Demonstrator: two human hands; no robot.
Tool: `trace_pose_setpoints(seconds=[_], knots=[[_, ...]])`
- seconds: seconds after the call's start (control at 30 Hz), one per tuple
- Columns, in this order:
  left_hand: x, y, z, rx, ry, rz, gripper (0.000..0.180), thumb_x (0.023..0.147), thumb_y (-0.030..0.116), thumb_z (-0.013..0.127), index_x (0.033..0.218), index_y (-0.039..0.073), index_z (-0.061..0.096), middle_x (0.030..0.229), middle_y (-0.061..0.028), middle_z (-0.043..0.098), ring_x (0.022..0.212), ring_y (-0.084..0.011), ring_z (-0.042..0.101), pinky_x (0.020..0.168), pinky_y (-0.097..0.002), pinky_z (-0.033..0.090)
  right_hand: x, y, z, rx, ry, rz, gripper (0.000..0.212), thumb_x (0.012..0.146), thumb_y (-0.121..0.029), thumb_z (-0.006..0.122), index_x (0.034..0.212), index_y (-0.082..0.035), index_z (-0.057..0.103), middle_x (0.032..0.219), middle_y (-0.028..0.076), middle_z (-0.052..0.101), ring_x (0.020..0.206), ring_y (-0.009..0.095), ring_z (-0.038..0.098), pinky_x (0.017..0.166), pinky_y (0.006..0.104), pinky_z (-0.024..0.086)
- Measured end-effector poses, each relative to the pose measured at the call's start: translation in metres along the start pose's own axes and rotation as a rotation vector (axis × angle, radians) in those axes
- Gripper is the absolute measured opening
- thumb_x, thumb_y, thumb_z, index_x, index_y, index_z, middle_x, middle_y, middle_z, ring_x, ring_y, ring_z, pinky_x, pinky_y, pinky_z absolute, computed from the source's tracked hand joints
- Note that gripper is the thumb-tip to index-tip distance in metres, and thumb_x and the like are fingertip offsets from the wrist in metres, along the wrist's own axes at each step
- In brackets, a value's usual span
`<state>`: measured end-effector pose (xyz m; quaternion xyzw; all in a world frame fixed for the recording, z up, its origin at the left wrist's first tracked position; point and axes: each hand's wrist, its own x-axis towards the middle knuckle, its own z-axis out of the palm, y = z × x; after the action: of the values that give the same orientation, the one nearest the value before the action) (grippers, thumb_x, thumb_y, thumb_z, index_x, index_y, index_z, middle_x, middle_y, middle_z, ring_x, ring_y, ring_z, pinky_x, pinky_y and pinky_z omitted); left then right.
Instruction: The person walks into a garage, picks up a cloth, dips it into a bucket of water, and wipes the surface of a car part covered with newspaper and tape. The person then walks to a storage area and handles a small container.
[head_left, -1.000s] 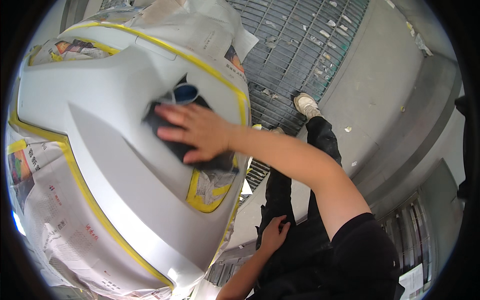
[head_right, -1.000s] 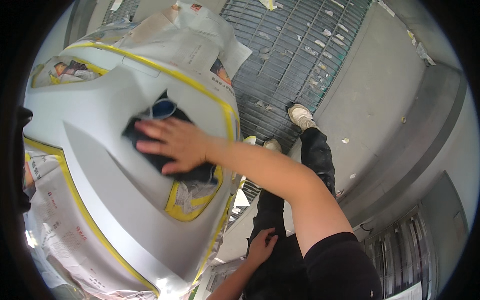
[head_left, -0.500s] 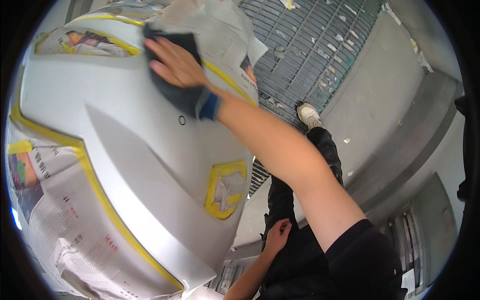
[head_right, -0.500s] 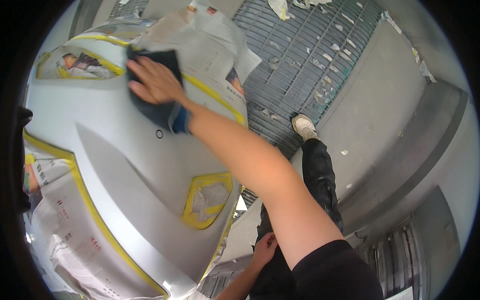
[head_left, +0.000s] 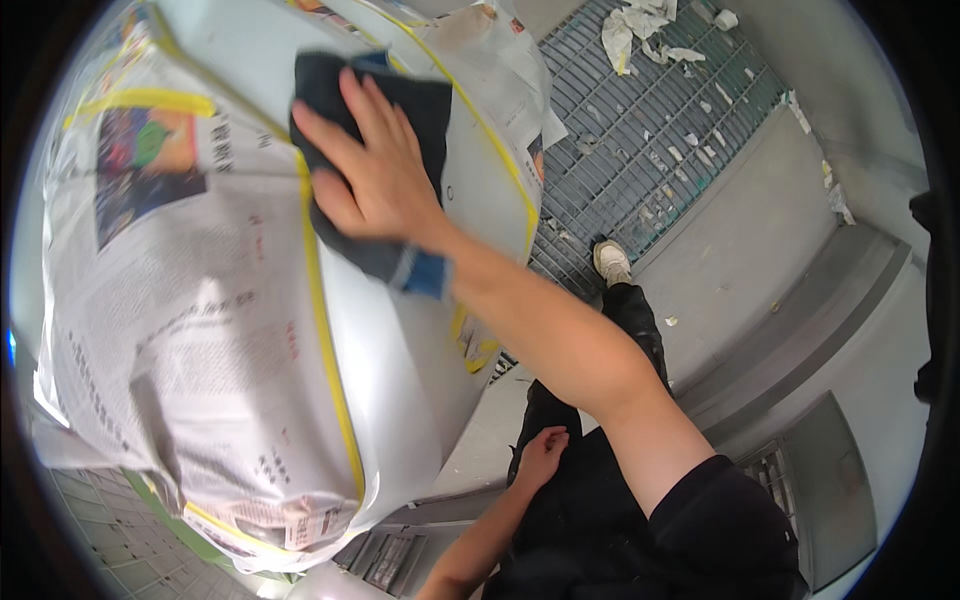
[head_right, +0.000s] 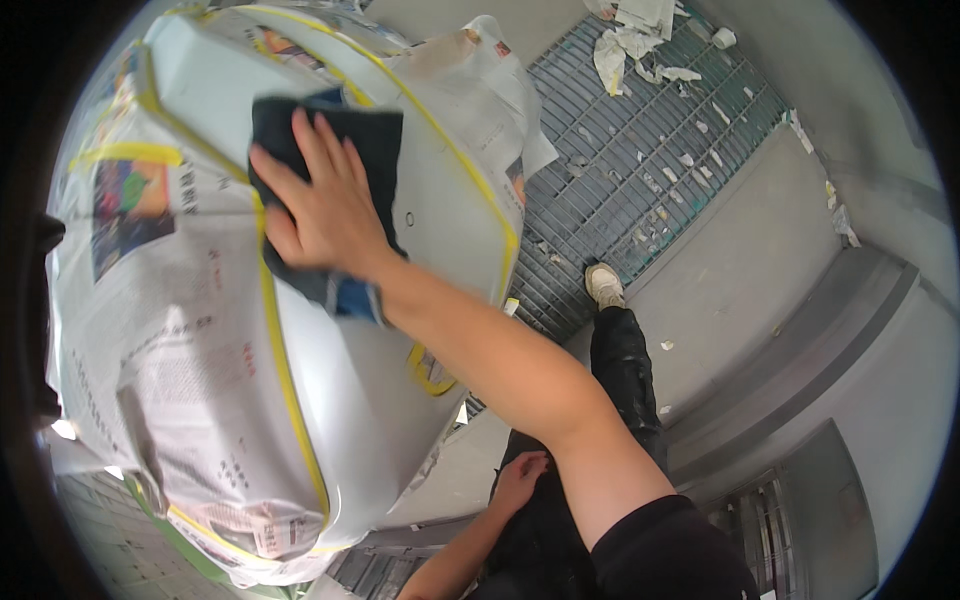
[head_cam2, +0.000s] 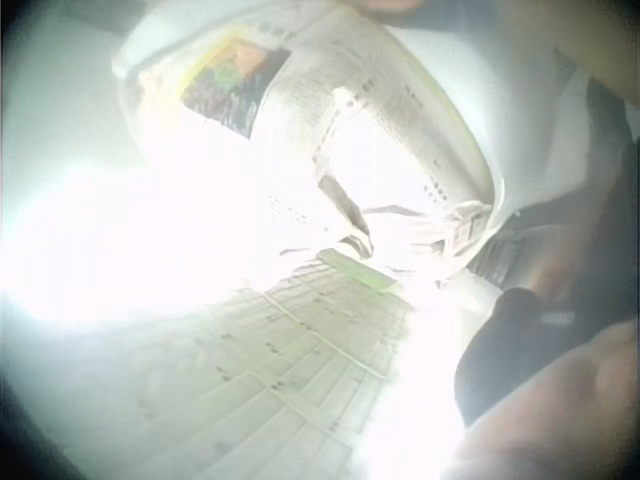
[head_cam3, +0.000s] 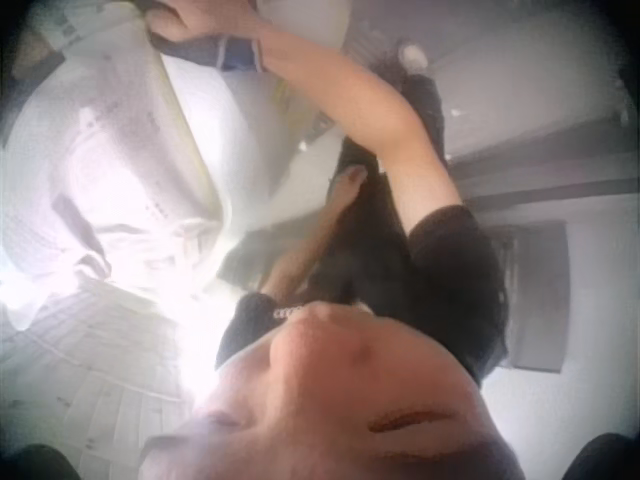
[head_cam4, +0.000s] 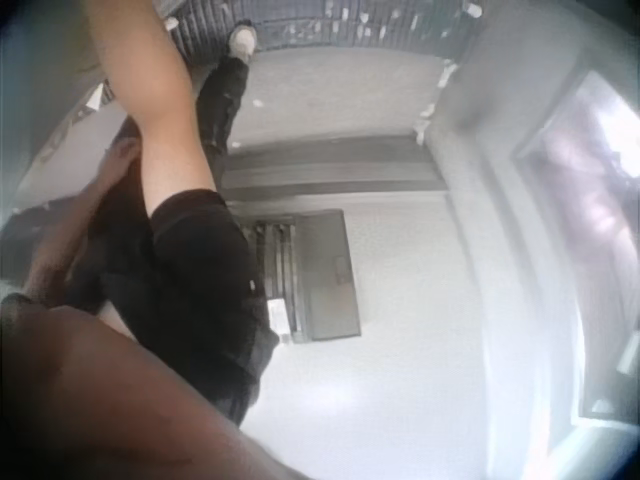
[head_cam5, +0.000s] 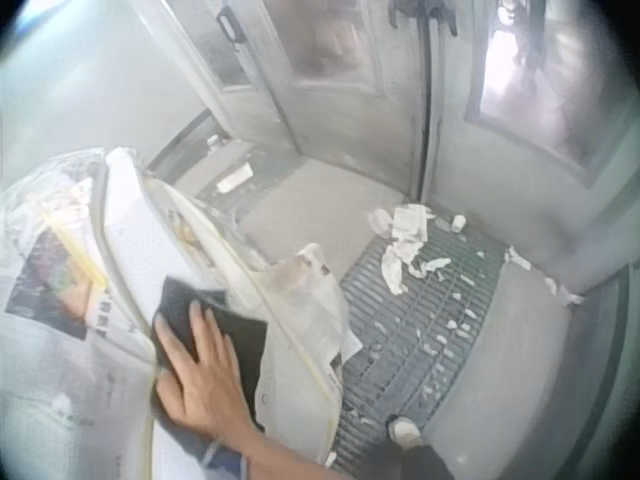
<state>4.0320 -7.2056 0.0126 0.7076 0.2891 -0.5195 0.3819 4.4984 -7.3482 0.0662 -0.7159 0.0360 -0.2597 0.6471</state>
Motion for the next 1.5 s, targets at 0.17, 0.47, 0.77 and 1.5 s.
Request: trace_pose_setpoints(seconds=[0.17, 0.47, 0.77, 1.5], knots=[[-0.004, -0.009, -0.016, 0.016, -0.001, 0.071, 0.033, 0.102, 0.027, 0.063, 0.122, 0.002, 0.067, 0.103, -0.0113, 0.075, 0.097, -0.0187, 0.072, 0.089, -0.0315, 0.054, -0.039, -0.051, -0.027, -0.03, -0.149, 0.093, 0.064, 0.084, -0.018, 0.06, 0.147, -0.008, 0.052, 0.158, 0.035, 0.028, 0.143, 0.052, 0.034, 0.118, 0.0567, 0.029], [-0.011, -0.087, -0.067, -0.072, -0.003, 0.127, 0.033, 0.101, 0.026, 0.063, 0.121, -0.001, 0.067, 0.105, -0.012, 0.075, 0.095, -0.0188, 0.073, 0.086, -0.0311, 0.055, -0.146, -0.124, -0.03, -0.344, -0.077, 0.023, 0.061, 0.084, -0.019, 0.059, 0.144, -0.008, 0.054, 0.155, 0.036, 0.034, 0.141, 0.052, 0.037, 0.114, 0.0553, 0.034], [-0.063, -0.219, -0.15, 0.522, 0.265, 0.672, 0.039, 0.1, 0.03, 0.064, 0.122, -0.002, 0.066, 0.1, -0.0125, 0.076, 0.09, -0.0227, 0.073, 0.082, -0.0338, 0.055, -0.3, -0.252, 0.027, -0.374, 0.106, 0.208, 0.064, 0.087, -0.021, 0.061, 0.145, 0.003, 0.048, 0.16, 0.033, 0.029, 0.148, 0.05, 0.028, 0.117, 0.0655, 0.02], [-0.047, -0.179, -0.133, 0.076, 0.104, -0.039, 0.034, 0.102, 0.025, 0.063, 0.121, -0.002, 0.067, 0.103, -0.0104, 0.074, 0.09, -0.0155, 0.069, 0.08, -0.028, 0.054, -0.202, -0.081, -0.038, 0.042, 0.044, -0.067, 0.062, 0.092, -0.028, 0.063, 0.15, -0.01, 0.048, 0.159, 0.025, 0.034, 0.144, 0.045, 0.037, 0.117, 0.0517, 0.033]])
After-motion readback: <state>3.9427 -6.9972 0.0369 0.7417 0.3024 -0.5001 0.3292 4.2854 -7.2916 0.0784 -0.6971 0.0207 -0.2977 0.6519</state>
